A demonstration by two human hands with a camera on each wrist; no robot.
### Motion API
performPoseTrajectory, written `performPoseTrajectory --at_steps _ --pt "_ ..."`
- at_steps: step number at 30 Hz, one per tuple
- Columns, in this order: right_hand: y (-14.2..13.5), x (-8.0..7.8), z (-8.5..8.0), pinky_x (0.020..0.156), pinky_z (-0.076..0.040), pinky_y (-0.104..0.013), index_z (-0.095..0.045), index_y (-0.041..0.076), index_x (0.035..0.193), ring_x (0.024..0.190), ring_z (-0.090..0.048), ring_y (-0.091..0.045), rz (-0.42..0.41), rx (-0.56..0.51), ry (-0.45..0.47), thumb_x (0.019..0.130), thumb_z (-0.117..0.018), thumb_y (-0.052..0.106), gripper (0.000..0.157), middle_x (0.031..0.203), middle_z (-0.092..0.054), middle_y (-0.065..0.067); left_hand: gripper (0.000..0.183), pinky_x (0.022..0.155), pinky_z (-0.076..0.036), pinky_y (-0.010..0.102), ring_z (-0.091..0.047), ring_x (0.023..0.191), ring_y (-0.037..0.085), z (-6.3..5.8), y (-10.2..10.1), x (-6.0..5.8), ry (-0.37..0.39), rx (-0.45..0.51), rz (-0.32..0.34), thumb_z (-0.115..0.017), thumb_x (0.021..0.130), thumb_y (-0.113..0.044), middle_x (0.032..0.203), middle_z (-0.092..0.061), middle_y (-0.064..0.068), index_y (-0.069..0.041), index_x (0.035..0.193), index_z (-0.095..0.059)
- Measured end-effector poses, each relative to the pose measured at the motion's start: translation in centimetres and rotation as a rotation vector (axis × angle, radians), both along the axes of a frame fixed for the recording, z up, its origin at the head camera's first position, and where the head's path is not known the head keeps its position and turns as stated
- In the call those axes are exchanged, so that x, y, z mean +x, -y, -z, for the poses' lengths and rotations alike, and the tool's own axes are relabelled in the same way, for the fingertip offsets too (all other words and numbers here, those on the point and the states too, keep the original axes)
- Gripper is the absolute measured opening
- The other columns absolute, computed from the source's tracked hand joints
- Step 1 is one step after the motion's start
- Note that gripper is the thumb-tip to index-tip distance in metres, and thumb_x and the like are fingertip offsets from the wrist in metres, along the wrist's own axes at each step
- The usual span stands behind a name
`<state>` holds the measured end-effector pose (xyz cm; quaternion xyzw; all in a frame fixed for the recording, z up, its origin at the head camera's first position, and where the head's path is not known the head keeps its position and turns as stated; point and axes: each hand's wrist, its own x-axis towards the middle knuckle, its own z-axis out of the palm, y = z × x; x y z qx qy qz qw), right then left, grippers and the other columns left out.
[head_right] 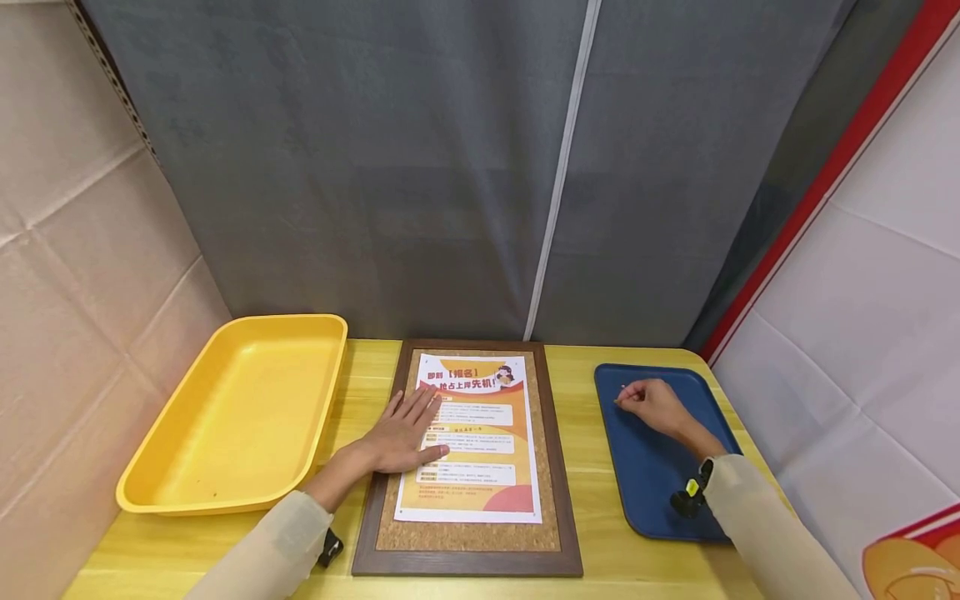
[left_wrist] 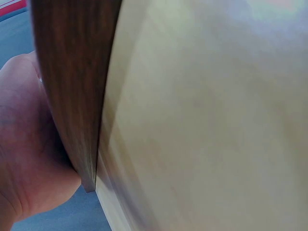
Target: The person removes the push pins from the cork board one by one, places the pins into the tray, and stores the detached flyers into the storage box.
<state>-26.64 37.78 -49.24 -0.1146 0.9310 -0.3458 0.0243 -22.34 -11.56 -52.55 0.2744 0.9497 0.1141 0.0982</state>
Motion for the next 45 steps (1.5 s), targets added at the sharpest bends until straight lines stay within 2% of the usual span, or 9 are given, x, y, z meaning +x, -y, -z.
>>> performPoseTrajectory --at_steps 12,19,23,30,37,45 --pt "-1.1 -0.4 1.0 0.064 -0.046 -0.022 -0.076 -0.001 0.096 0.072 -0.056 -0.009 0.014 0.037 0.008 0.098 -0.074 0.008 0.009 0.085 -0.071 -0.004 0.098 0.130 0.007 0.058 0.005 0.165 0.032 -0.4 0.0 0.3 0.001 0.003 0.008 -0.036 0.105 -0.072 0.178 0.005 0.013 -0.008 0.171 -0.001" --pt "-1.8 -0.1 1.1 0.063 -0.045 -0.022 -0.076 -0.002 0.096 0.073 -0.056 -0.012 0.022 0.057 0.021 0.099 -0.074 0.008 0.010 0.085 -0.071 -0.004 0.094 0.130 0.002 0.061 -0.002 0.165 0.036 -1.2 -0.1 0.6 0.000 -0.004 0.017 -0.040 0.107 -0.066 0.178 -0.002 0.017 -0.004 0.170 -0.008" --pt "-2.1 -0.1 1.1 0.065 -0.046 -0.022 -0.076 -0.003 0.097 0.074 -0.056 -0.012 0.025 0.065 0.027 0.099 -0.073 0.007 0.011 0.085 -0.070 -0.004 0.094 0.130 0.000 0.060 -0.003 0.165 0.036 -1.5 -0.2 0.8 -0.008 -0.021 0.011 -0.038 0.107 -0.067 0.178 -0.002 0.015 -0.006 0.171 -0.008" --pt "-2.5 -0.2 1.3 0.066 -0.047 -0.021 -0.075 -0.002 0.097 0.074 -0.057 -0.013 0.024 0.068 0.035 0.099 -0.073 0.006 0.009 0.085 -0.070 -0.004 0.094 0.130 0.001 0.061 -0.003 0.165 0.036 -1.5 -0.2 0.7 -0.005 -0.010 0.009 -0.039 0.107 -0.067 0.178 -0.003 0.016 -0.005 0.171 -0.009" --pt "-2.8 -0.1 1.4 0.066 -0.049 -0.021 -0.075 -0.002 0.097 0.075 -0.058 -0.013 0.033 0.059 0.042 0.099 -0.072 0.005 0.008 0.086 -0.070 -0.005 0.094 0.129 0.003 0.060 -0.002 0.164 0.037 -1.0 -0.2 0.6 -0.002 0.013 0.019 -0.040 0.107 -0.066 0.178 -0.003 0.017 -0.004 0.170 -0.009" --pt "-2.6 -0.1 0.8 0.066 -0.049 -0.022 -0.073 -0.001 0.101 0.077 -0.059 -0.015 0.036 0.046 0.031 0.100 -0.072 0.007 0.008 0.088 -0.070 -0.005 0.095 0.129 0.002 0.062 -0.002 0.164 0.038 -1.0 0.0 0.5 0.008 0.021 0.028 -0.041 0.107 -0.065 0.178 -0.003 0.018 -0.003 0.170 -0.009"
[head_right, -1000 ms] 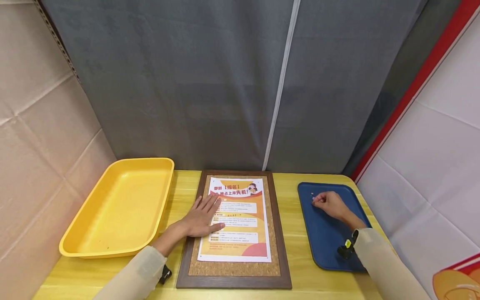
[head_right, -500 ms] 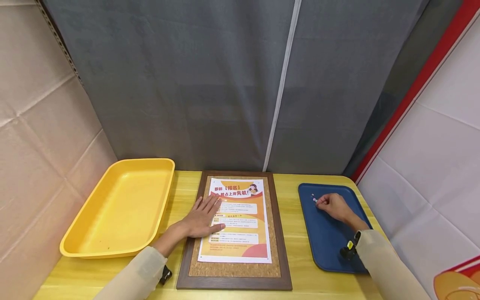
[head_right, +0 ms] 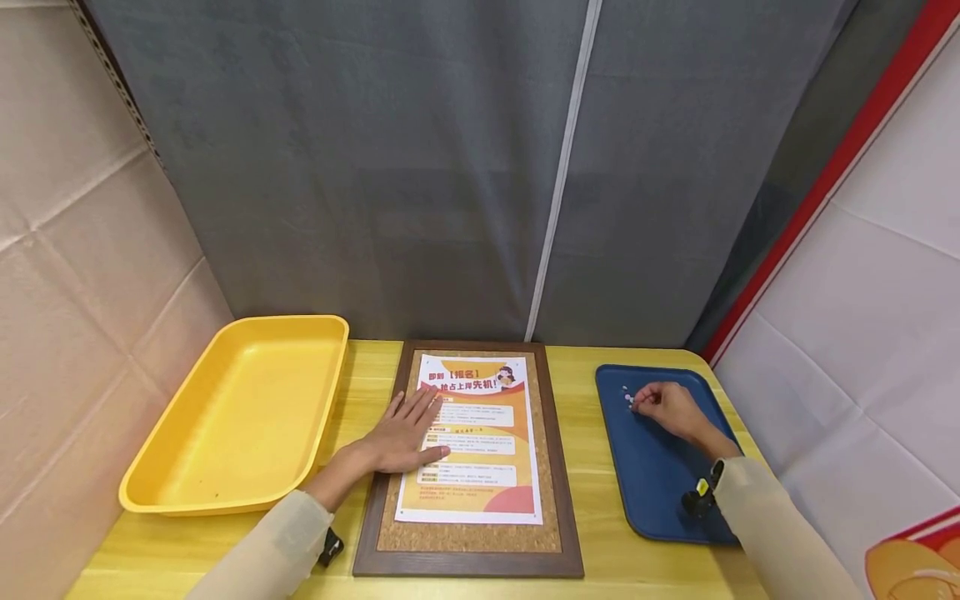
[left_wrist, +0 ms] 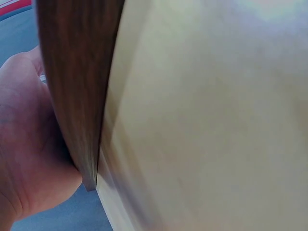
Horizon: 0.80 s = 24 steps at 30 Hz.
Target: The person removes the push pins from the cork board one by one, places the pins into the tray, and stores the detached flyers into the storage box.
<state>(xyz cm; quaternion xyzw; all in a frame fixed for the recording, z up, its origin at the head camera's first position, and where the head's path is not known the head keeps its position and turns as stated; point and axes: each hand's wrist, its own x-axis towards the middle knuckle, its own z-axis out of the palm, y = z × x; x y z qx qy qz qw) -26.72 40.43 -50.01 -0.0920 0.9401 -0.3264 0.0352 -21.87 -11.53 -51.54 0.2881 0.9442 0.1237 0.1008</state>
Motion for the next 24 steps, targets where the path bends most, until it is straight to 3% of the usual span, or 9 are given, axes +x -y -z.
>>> performPoseTrajectory --at_steps 10,20,24 --pt "1.7 -0.2 -1.1 0.064 -0.051 -0.022 -0.075 0.000 0.103 0.072 -0.060 -0.008 -0.033 -0.009 -0.107 0.100 -0.075 0.014 0.014 0.089 -0.074 -0.005 0.096 0.130 0.000 0.061 0.000 0.164 0.037 -0.2 0.1 0.0 0.007 0.004 -0.008 -0.043 0.106 -0.067 0.178 -0.002 0.018 -0.004 0.170 -0.009" --pt "5.3 0.5 -2.5 0.069 -0.053 -0.025 -0.074 0.001 0.108 0.081 -0.064 -0.015 -0.029 -0.006 -0.123 0.101 -0.075 0.016 0.016 0.095 -0.074 -0.007 0.099 0.129 0.005 0.060 0.005 0.165 0.033 0.5 0.2 -0.5 0.022 0.051 -0.006 -0.047 0.104 -0.068 0.178 0.002 0.016 -0.007 0.171 -0.006" --pt "6.8 0.7 -2.7 0.068 -0.054 -0.024 -0.073 -0.002 0.113 0.083 -0.067 -0.019 -0.050 -0.036 -0.117 0.101 -0.073 0.013 0.019 0.097 -0.074 -0.009 0.098 0.129 0.000 0.063 0.001 0.164 0.039 -0.5 0.3 -0.2 0.034 0.076 0.018 -0.052 0.105 -0.062 0.177 0.000 0.021 -0.002 0.170 -0.010"
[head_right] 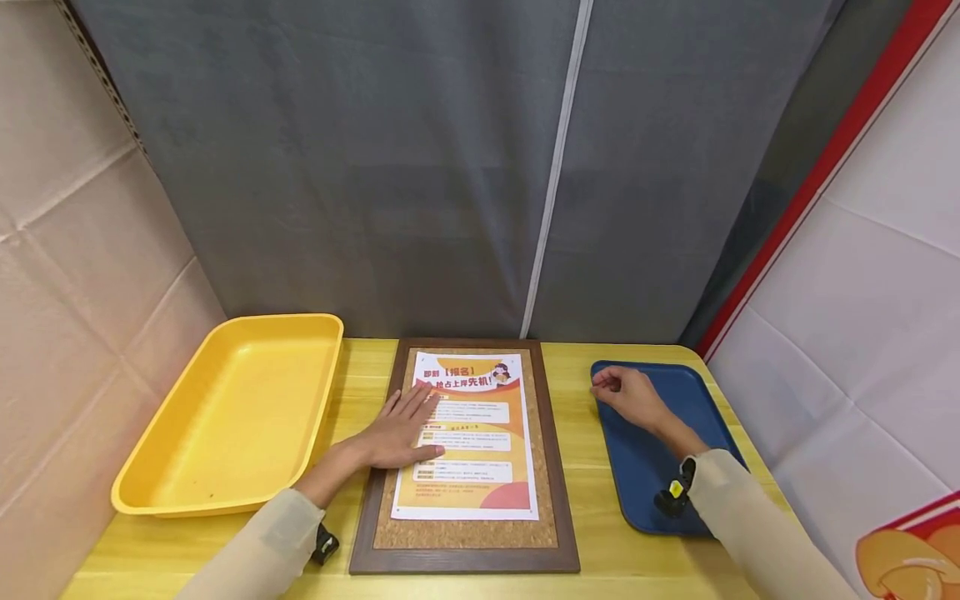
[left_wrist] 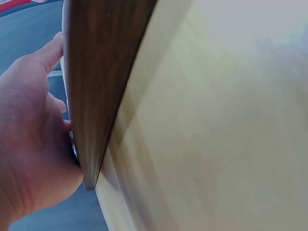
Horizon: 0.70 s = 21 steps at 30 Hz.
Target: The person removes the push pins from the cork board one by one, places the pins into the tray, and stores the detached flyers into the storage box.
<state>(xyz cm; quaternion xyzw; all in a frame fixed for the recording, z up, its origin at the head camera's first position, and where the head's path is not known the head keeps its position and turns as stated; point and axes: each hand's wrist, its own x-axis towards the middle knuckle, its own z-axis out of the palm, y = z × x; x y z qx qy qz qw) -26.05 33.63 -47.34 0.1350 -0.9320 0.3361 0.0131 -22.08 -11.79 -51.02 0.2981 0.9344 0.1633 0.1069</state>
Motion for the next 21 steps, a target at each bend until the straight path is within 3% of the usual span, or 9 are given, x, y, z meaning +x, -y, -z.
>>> performPoseTrajectory --at_steps 7,14,21 --pt "2.7 0.4 -0.2 0.073 -0.057 -0.025 -0.068 -0.009 0.124 0.096 -0.071 -0.027 -0.088 -0.037 0.033 0.100 -0.073 0.010 0.031 0.112 -0.074 -0.019 0.092 0.129 -0.006 0.063 0.000 0.163 0.045 -0.9 0.1 0.1 0.019 0.131 -0.028 -0.059 0.106 -0.050 0.175 0.000 0.026 0.002 0.168 -0.014" --pt "5.2 0.9 -0.4 0.081 -0.059 -0.026 -0.062 -0.012 0.134 0.112 -0.070 -0.042 -0.146 -0.114 0.103 0.100 -0.073 0.010 0.042 0.125 -0.069 -0.028 0.084 0.126 -0.018 0.067 -0.010 0.161 0.048 -1.9 -0.3 0.2 0.051 0.316 -0.183 -0.068 0.105 -0.036 0.174 -0.011 0.029 0.003 0.166 -0.025" --pt "7.3 1.6 -0.7 0.085 -0.062 -0.033 -0.058 -0.014 0.139 0.116 -0.068 -0.044 -0.149 -0.173 0.143 0.100 -0.074 0.012 0.049 0.132 -0.066 -0.031 0.085 0.121 -0.026 0.071 -0.017 0.158 0.053 -2.7 -0.8 0.3 0.130 0.522 -0.314 -0.078 0.097 -0.022 0.170 -0.016 0.034 0.004 0.163 -0.031"
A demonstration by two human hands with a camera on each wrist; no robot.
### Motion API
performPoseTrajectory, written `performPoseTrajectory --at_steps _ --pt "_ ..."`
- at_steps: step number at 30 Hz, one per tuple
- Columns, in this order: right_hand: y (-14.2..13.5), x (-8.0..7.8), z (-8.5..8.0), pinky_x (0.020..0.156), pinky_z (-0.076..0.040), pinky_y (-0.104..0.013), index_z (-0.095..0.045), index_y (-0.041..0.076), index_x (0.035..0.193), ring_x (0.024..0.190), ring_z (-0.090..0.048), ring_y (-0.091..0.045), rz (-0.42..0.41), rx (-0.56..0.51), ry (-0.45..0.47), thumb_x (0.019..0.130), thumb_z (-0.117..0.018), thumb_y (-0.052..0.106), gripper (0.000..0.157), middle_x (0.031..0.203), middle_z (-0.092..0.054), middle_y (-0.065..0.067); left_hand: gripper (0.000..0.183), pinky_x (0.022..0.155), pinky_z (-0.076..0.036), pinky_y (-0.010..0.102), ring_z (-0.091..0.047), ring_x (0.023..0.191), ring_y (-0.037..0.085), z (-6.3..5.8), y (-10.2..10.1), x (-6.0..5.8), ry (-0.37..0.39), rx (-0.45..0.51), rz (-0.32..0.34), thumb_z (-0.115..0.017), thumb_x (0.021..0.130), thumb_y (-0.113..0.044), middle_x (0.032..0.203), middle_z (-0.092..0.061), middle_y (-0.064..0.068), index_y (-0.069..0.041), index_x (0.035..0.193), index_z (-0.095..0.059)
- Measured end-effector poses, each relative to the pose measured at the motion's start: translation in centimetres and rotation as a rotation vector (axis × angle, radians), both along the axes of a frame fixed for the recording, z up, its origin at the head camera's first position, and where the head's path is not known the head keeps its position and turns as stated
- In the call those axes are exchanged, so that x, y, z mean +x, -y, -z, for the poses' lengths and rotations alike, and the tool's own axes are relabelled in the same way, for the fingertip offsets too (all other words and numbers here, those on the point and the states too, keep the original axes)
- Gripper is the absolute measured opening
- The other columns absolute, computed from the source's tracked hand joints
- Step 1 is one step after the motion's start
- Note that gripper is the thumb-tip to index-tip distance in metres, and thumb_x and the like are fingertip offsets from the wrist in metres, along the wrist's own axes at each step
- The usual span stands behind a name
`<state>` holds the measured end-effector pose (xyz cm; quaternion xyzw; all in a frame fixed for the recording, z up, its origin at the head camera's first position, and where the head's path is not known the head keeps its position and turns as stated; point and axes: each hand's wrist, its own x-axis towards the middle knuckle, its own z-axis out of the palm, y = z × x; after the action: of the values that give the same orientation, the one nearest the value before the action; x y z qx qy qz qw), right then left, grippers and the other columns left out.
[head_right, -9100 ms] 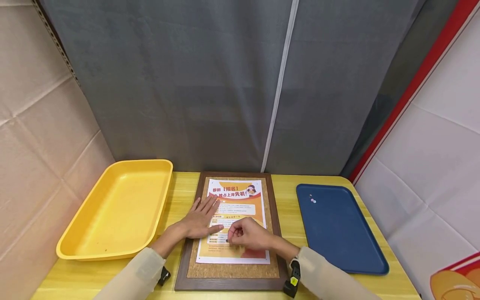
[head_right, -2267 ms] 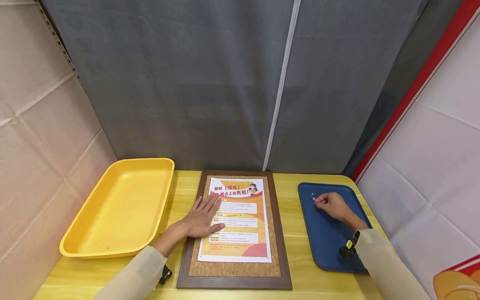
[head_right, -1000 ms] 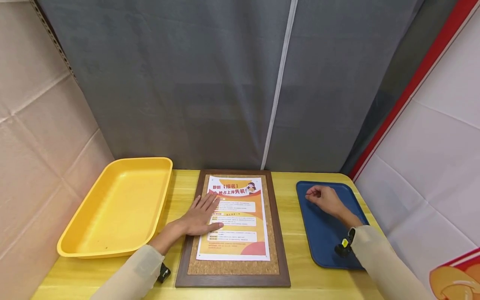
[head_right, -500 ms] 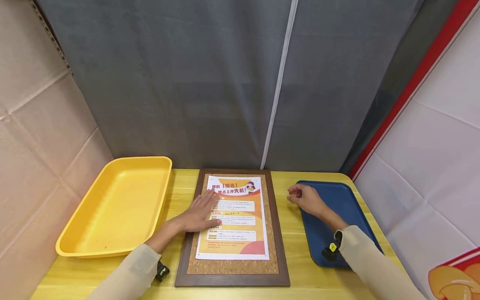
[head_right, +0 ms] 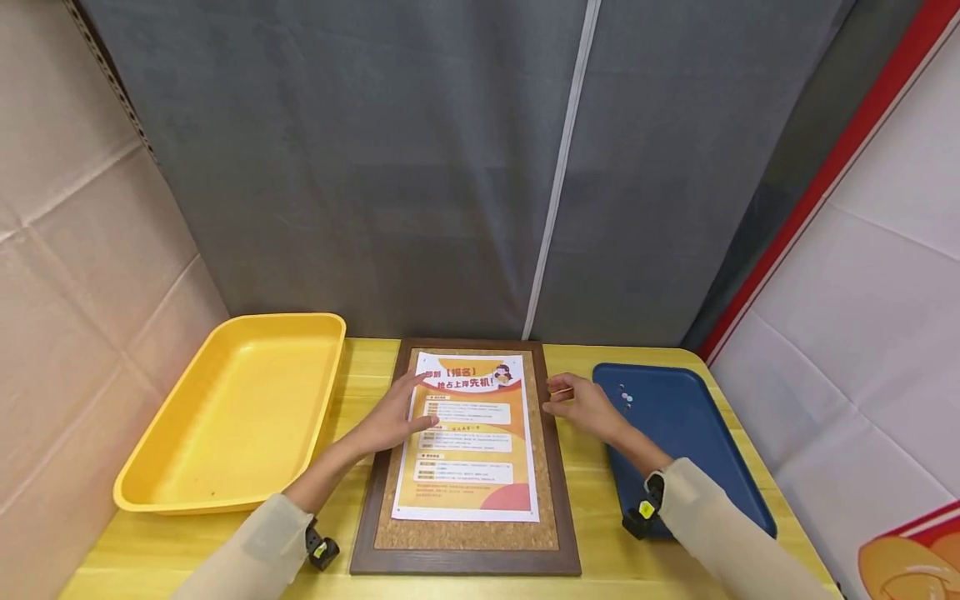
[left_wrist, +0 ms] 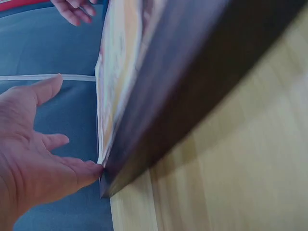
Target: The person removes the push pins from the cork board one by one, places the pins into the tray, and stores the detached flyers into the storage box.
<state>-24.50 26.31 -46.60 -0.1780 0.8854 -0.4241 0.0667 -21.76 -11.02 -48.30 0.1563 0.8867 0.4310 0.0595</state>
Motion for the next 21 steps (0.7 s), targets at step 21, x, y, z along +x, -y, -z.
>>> performPoseTrajectory --at_steps 21 --pt "4.4 1.6 0.2 0.097 -0.059 -0.046 -0.049 -0.014 0.147 0.127 -0.061 -0.046 0.085 -0.006 0.138 0.099 -0.074 0.008 0.058 0.138 -0.062 -0.031 0.089 0.123 -0.022 0.070 -0.010 0.162 0.044 -0.9 -0.3 0.1 0.370 0.338 -0.092 -0.080 0.097 -0.026 0.176 -0.019 0.016 -0.013 0.169 -0.029"
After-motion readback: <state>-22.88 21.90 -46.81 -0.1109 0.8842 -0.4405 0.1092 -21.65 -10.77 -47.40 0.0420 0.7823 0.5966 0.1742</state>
